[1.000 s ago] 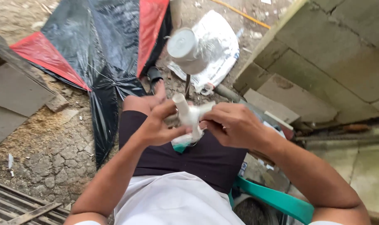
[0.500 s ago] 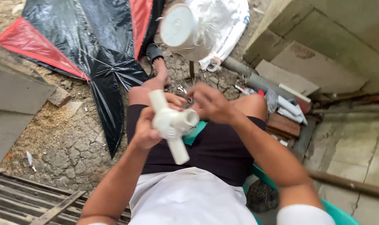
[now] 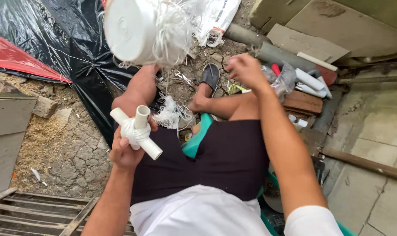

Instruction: Tie white string around a plastic PVC cross-joint and a spool to assemble a kite component.

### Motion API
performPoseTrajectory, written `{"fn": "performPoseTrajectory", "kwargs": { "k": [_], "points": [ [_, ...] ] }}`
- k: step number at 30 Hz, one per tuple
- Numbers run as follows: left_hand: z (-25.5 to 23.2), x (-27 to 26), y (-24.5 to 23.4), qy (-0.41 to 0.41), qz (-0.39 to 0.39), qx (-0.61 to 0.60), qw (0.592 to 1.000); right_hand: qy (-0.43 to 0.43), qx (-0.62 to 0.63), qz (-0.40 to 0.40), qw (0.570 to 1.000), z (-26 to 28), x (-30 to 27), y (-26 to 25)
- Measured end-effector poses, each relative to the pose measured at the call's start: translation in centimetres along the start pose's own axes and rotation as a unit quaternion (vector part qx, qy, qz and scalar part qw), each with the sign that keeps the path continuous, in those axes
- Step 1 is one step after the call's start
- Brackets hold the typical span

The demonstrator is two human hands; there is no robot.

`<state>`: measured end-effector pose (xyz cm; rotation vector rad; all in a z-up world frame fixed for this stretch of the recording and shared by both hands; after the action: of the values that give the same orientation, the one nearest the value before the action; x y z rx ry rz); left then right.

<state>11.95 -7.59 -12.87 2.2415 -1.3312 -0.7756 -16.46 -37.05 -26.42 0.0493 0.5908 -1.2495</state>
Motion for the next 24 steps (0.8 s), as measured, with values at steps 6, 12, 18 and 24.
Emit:
{"fn": "performPoseTrajectory", "kwargs": {
  "k": [6, 12, 18, 24],
  "points": [
    [2.2, 4.4, -0.6, -0.017, -0.023, 0.003, 1.0, -0.09, -0.309, 0.05, 0.945, -13.2, 11.5, 12.6],
    [5.1, 3.2, -8.1, -0.045, -0.029, -0.111, 0.992, 0.04, -0.336, 0.137, 0.931, -29.7, 14.2, 25.3],
    [12.2, -7.2, -28.2, -0.067, -0.025, -0.093, 0.993, 0.124, -0.344, 0.116, 0.924, -35.9, 11.1, 30.2],
    [12.2, -13.2, -31.4, -0.093, -0.021, -0.09, 0.991, 0.063, -0.433, 0.069, 0.897, -34.6, 11.3, 30.3]
  ]
}}
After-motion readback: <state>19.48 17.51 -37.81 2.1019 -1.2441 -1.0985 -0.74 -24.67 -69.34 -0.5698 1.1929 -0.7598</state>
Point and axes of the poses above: each hand's wrist, its own x-axis towards the middle knuckle, its own y-axis out of the palm, z = x × y, the point moved 8 cm from there along x, towards the middle knuckle, and after that the axes turned 14 degrees about -z, right-handed, at the moved point
